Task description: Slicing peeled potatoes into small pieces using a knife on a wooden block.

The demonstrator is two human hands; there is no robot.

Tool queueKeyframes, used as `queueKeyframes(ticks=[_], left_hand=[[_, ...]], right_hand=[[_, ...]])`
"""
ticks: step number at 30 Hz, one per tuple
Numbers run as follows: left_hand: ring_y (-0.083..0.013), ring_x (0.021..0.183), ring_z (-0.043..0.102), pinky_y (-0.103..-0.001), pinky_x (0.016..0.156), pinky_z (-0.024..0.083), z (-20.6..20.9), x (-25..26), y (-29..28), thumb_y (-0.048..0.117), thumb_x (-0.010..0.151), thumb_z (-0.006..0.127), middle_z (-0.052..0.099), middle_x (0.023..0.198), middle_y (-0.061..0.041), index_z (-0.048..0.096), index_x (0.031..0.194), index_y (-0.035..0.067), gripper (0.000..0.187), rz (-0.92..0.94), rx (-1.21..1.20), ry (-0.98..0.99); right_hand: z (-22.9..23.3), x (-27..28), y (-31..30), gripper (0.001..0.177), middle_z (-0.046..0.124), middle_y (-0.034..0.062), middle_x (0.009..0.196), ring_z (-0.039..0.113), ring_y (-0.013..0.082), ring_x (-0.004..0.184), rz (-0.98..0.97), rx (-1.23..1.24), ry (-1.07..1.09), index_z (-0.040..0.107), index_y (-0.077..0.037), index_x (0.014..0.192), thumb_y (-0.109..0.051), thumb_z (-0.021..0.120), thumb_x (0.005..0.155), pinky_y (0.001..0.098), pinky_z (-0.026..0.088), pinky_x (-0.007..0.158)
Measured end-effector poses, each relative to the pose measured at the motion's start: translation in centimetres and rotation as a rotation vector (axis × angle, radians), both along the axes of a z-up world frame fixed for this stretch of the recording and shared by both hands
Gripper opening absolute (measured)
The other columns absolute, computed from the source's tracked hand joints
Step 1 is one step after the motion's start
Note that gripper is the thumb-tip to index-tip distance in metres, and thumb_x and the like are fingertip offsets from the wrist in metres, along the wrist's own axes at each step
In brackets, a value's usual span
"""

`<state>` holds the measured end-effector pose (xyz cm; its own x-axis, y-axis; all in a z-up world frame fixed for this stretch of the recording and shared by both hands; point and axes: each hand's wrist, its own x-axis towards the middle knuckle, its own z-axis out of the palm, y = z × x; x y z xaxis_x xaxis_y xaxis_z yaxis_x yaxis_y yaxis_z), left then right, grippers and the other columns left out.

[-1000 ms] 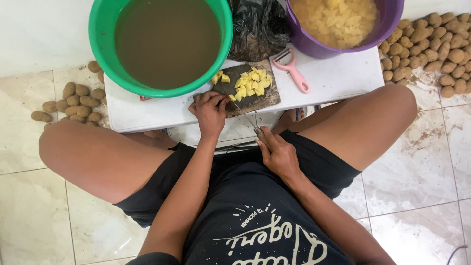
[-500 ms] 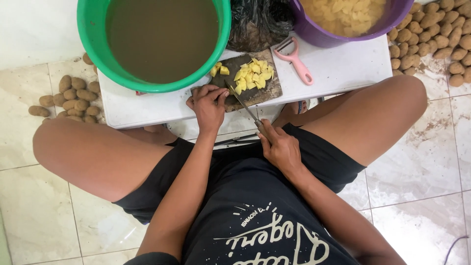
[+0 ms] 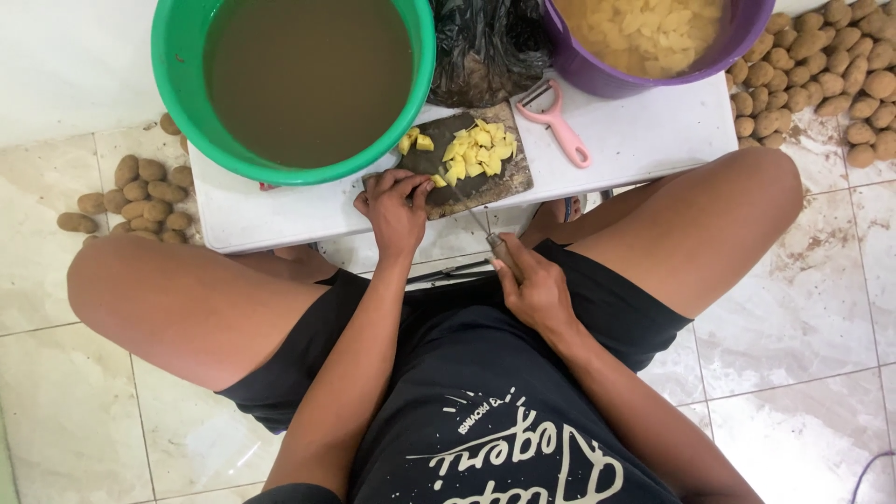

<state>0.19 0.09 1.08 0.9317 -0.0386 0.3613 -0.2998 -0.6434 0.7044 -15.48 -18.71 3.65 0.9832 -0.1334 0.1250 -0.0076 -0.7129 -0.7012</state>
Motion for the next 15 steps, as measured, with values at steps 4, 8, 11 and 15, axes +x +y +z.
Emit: queueKeyframes(ticks=[4,8,11,15], left_hand=[[-0.0208,0.095,0.058,-0.05,0.098,0.03,-1.1,0.2,0.1,0.02,0.099,0.081,0.066,0.095,0.005,0.082,0.096,0.018,0.003,0.001,0.032,-0.009],[-0.0214,0.096,0.058,-0.05,0.099,0.029,-0.5,0.1,0.1,0.018,0.1,0.079,0.066,0.094,0.003,0.081,0.097,0.016,0.005,-0.004,0.018,-0.002],[-0.0209,0.095,0.057,-0.048,0.098,0.029,-1.0,0.2,0.2,0.016,0.1,0.078,0.065,0.094,0.003,0.081,0.096,0.015,0.005,-0.002,0.033,-0.003],[-0.0199,0.094,0.057,-0.047,0.098,0.029,-1.2,0.3,0.2,0.014,0.1,0.077,0.065,0.093,0.004,0.081,0.094,0.016,0.007,0.002,0.036,-0.004]], right_hand=[[0.3,-0.1,0.3,0.049,0.076,0.0191,0.091,0.075,0.042,0.069,0.0,-0.017,0.012,0.066,-0.014,0.15,-0.023,0.075,0.103,0.0538,0.06,0.051],[-0.1,-0.2,0.2,0.05,0.076,0.017,0.089,0.073,0.0388,0.064,0.008,-0.065,-0.024,0.067,-0.017,0.149,-0.022,0.076,0.101,0.0516,0.058,0.048],[-0.4,-0.3,0.3,0.05,0.075,0.0147,0.088,0.07,0.0368,0.058,0.015,-0.105,-0.052,0.067,-0.018,0.149,-0.022,0.076,0.1,0.05,0.057,0.045],[-1.0,-0.6,0.2,0.049,0.073,0.0117,0.084,0.068,0.0341,0.053,0.02,-0.193,-0.077,0.068,-0.021,0.148,-0.026,0.076,0.101,0.0472,0.057,0.043]])
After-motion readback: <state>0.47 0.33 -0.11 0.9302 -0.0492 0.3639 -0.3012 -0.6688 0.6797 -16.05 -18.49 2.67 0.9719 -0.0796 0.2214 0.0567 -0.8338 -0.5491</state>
